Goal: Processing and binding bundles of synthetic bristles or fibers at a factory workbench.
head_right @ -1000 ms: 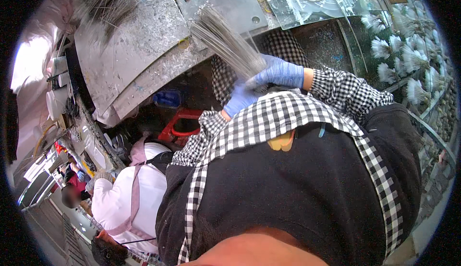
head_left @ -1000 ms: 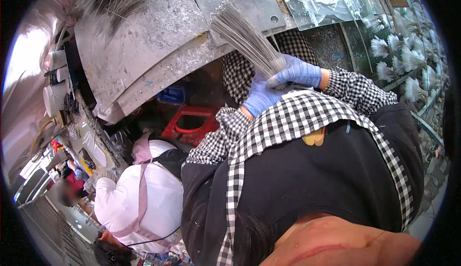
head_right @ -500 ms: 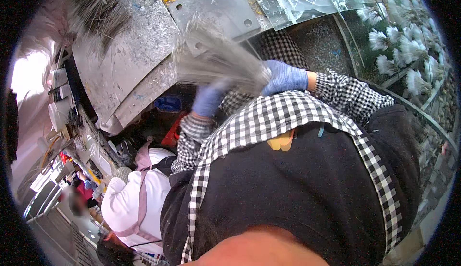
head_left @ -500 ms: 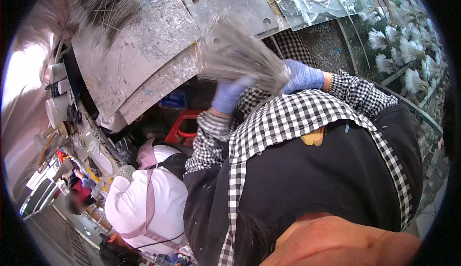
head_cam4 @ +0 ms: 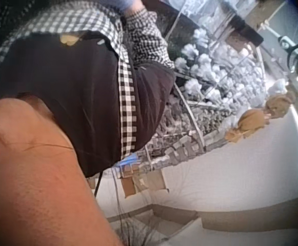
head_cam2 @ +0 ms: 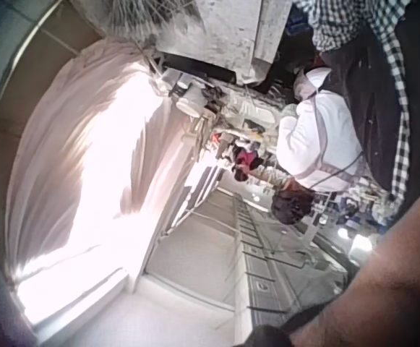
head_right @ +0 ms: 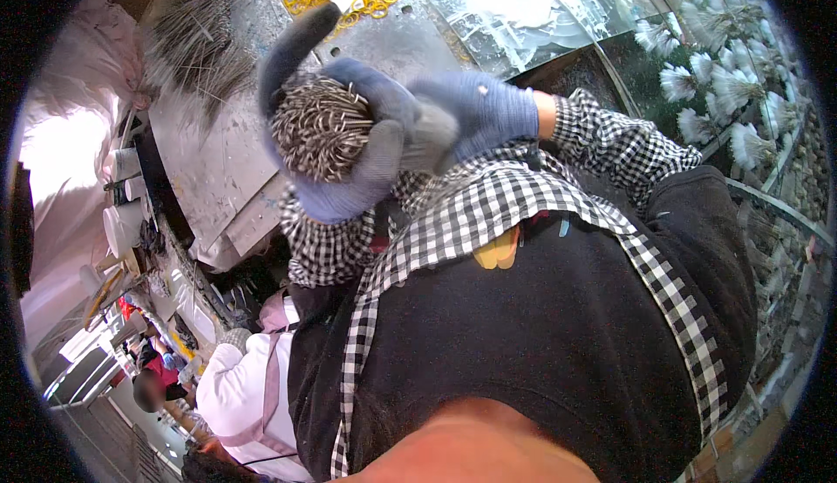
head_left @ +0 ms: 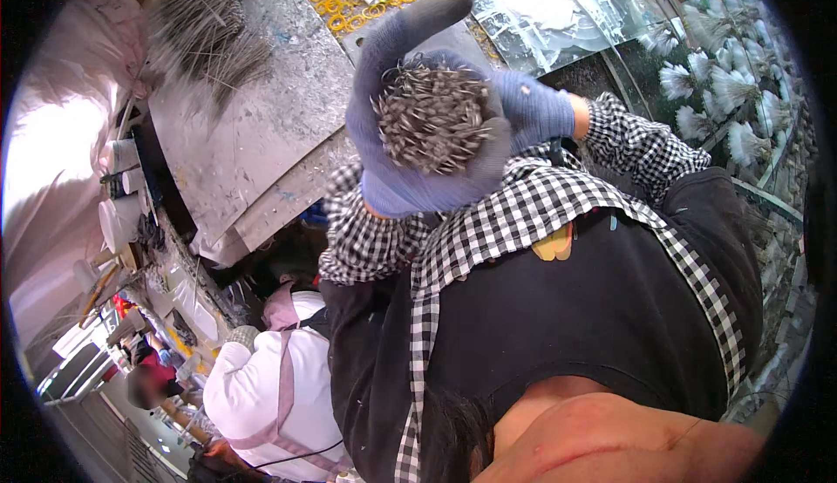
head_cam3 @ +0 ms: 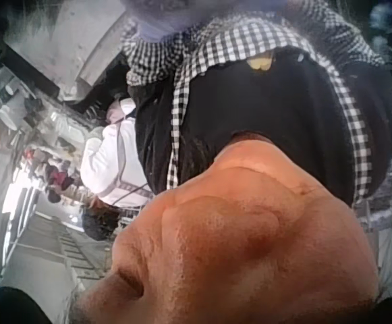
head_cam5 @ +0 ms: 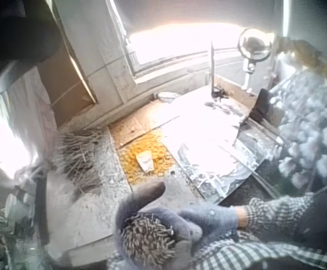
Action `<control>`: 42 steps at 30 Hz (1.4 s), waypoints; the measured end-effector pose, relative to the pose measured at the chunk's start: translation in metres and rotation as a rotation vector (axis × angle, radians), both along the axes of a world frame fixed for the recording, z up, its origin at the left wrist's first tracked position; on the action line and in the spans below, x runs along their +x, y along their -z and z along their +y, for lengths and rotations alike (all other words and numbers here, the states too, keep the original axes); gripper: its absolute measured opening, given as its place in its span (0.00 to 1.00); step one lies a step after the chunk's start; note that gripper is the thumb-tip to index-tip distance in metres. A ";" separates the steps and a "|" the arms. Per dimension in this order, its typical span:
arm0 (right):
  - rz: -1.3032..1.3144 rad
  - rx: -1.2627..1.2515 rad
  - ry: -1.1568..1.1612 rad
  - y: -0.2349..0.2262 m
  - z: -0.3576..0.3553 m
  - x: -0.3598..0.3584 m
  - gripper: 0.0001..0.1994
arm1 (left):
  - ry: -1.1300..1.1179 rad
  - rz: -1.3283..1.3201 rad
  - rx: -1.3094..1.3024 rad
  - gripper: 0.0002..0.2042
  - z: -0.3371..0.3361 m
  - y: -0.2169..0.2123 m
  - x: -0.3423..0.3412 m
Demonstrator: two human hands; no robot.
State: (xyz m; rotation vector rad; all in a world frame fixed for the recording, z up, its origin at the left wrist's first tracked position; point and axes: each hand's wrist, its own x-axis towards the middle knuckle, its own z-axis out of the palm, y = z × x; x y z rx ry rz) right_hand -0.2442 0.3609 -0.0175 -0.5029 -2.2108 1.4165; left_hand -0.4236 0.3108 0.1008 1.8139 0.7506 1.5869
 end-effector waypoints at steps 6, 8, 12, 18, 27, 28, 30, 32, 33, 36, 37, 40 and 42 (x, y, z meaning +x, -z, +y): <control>-0.131 0.864 0.209 -0.032 0.107 0.013 0.33 | -0.191 -0.009 0.011 0.30 0.085 0.062 -0.021; 0.007 0.981 0.169 -0.109 0.121 -0.001 0.32 | -0.164 -0.095 -0.113 0.27 0.094 0.071 -0.022; 0.578 0.601 -0.076 -0.238 0.098 -0.044 0.26 | -0.147 -0.082 -0.134 0.24 0.107 0.087 -0.011; -0.138 1.106 -0.135 -0.129 0.103 -0.114 0.35 | -0.490 0.459 0.179 0.29 0.118 0.120 -0.006; -0.278 0.418 -0.138 -0.171 0.095 -0.110 0.34 | -0.160 -0.106 -0.179 0.18 0.096 0.090 -0.016; 0.234 0.423 -0.335 -0.163 0.108 -0.110 0.41 | -0.164 -0.058 -0.183 0.15 0.101 0.085 -0.019; 0.482 0.455 -0.240 -0.170 0.108 -0.099 0.46 | -0.116 -0.123 -0.196 0.13 0.087 0.068 -0.020; 0.631 0.546 -0.140 -0.153 0.124 -0.080 0.41 | -0.181 -0.147 -0.001 0.13 0.089 0.045 -0.031; 0.634 0.522 -0.161 -0.123 0.117 -0.073 0.41 | -0.251 -0.290 -0.107 0.11 0.081 0.043 -0.036; 0.201 0.668 0.213 -0.031 0.079 -0.058 0.54 | -0.336 -0.371 0.043 0.08 0.065 0.027 -0.012; 0.150 0.743 0.355 -0.014 0.067 -0.067 0.56 | -0.434 -0.464 0.054 0.08 0.064 0.048 -0.003; -0.051 0.607 0.454 0.049 0.061 -0.058 0.55 | -0.358 -0.044 -0.260 0.25 0.065 0.160 -0.025; 0.129 0.446 0.377 0.055 0.067 -0.060 0.54 | -0.356 0.142 -0.247 0.30 0.072 0.162 -0.038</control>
